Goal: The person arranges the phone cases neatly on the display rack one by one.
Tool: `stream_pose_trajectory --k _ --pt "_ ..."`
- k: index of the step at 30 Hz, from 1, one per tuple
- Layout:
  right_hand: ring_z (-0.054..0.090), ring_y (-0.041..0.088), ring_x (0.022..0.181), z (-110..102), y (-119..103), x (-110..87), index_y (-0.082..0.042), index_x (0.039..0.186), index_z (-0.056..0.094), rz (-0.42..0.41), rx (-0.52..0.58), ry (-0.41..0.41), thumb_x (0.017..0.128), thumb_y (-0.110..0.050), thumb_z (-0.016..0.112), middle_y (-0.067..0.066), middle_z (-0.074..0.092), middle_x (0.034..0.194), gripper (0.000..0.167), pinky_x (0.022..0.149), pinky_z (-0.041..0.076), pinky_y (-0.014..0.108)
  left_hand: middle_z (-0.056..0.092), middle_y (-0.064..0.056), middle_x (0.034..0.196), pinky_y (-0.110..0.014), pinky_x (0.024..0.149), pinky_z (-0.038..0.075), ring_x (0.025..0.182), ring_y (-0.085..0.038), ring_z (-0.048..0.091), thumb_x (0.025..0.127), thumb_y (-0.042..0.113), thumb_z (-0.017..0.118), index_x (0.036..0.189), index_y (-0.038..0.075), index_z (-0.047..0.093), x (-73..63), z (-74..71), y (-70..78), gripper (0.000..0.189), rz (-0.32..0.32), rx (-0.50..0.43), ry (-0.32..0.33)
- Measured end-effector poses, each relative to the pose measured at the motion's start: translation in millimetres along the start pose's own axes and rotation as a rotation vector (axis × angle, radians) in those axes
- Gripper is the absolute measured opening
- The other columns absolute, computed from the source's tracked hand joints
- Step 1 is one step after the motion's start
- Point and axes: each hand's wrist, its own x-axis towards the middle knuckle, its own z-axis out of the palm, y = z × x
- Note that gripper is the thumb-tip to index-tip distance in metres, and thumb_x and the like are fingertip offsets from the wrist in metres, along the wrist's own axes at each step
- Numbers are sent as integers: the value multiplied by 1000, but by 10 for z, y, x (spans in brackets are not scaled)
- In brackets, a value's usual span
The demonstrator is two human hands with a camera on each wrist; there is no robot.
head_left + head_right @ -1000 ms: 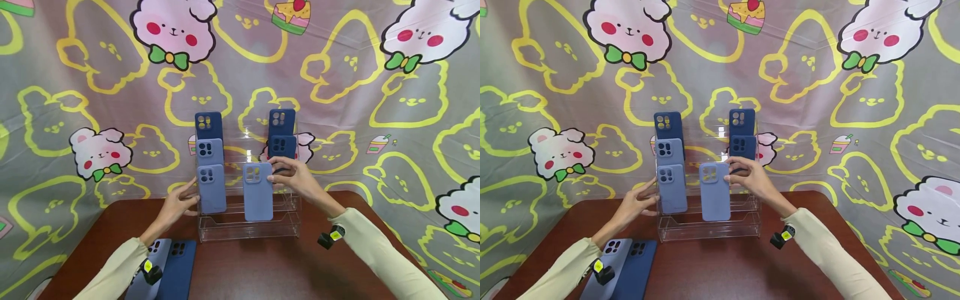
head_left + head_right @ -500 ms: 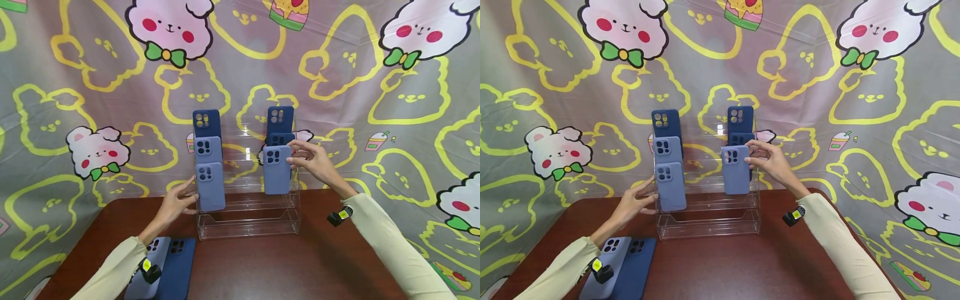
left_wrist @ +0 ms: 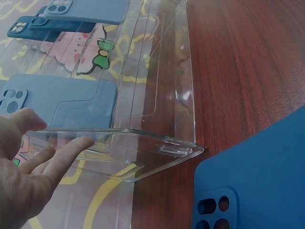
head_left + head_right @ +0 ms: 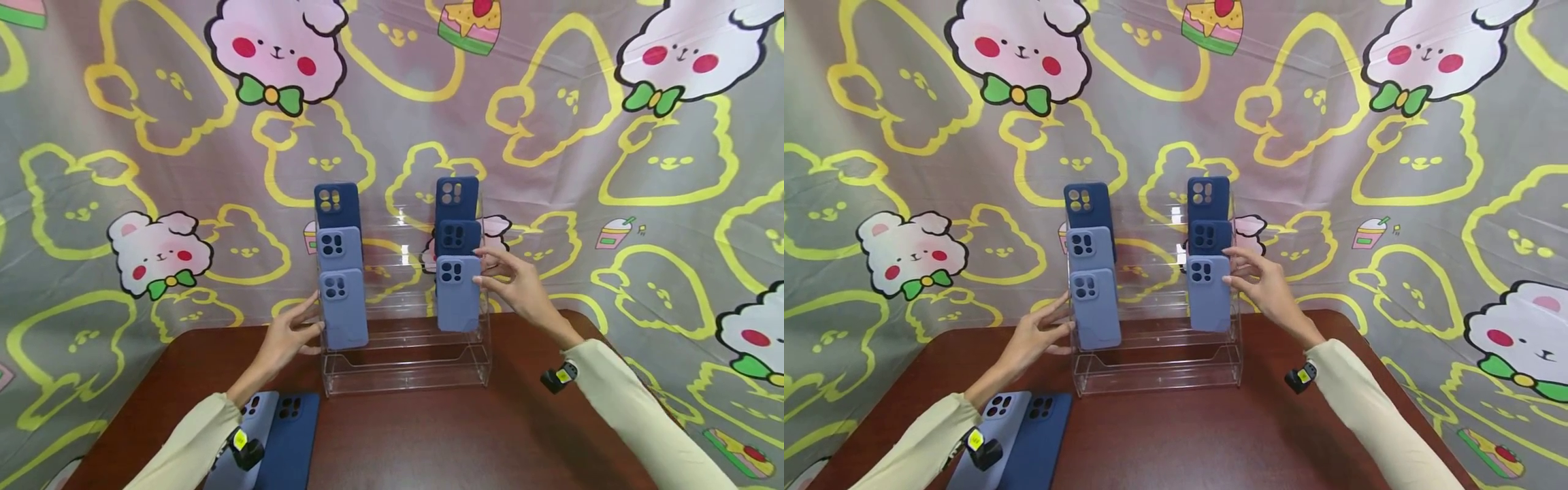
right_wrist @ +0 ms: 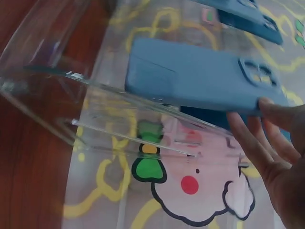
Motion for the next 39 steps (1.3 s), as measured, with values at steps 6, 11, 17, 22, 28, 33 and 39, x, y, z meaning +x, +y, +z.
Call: stream_pose_trajectory --k 6,11,17,22,28,33,39 --pt "76 25 86 108 -13 -54 -6 134 70 -122 -99 -3 91 2 79 11 70 97 45 70 66 25 45 -35 155 -43 78 68 127 -48 61 104 1 63 164 13 34 -23 12 0 68 -4 19 3" --pt "65 23 86 121 -11 -33 -6 128 73 -216 -281 74 85 4 83 11 68 99 45 64 64 28 45 -34 155 -44 79 68 128 -49 60 104 1 63 164 13 35 -21 3 10 68 -5 9 10" --pt "55 25 79 100 9 -57 -6 126 75 -216 -370 112 84 0 86 15 64 102 44 57 53 26 44 -34 156 -45 79 68 129 -49 60 104 1 63 164 13 35 -18 1 13 67 -11 0 2" --pt "60 26 83 88 20 -37 -7 125 75 -200 -335 105 87 -3 84 15 64 101 40 59 62 36 46 -34 154 -44 78 68 124 -48 63 104 2 63 163 14 36 -20 4 24 67 -9 16 9" --pt "67 23 85 77 35 39 -3 114 77 -180 -264 127 89 -1 81 13 71 99 25 61 63 24 47 -34 154 -44 78 68 122 -48 64 103 1 63 163 14 36 -5 -1 16 67 -20 12 13" --pt "66 17 72 27 -19 105 0 106 78 -103 -176 109 91 -1 79 13 72 91 15 56 58 16 47 -34 154 -44 78 68 123 -49 64 103 0 63 164 14 36 5 -1 5 68 -15 10 8" --pt "70 25 73 -54 -92 159 -4 104 79 -21 -232 25 94 -8 79 16 78 96 10 54 52 20 47 -32 154 -45 77 68 124 -49 63 103 0 63 164 14 35 8 -10 2 68 -9 24 5"
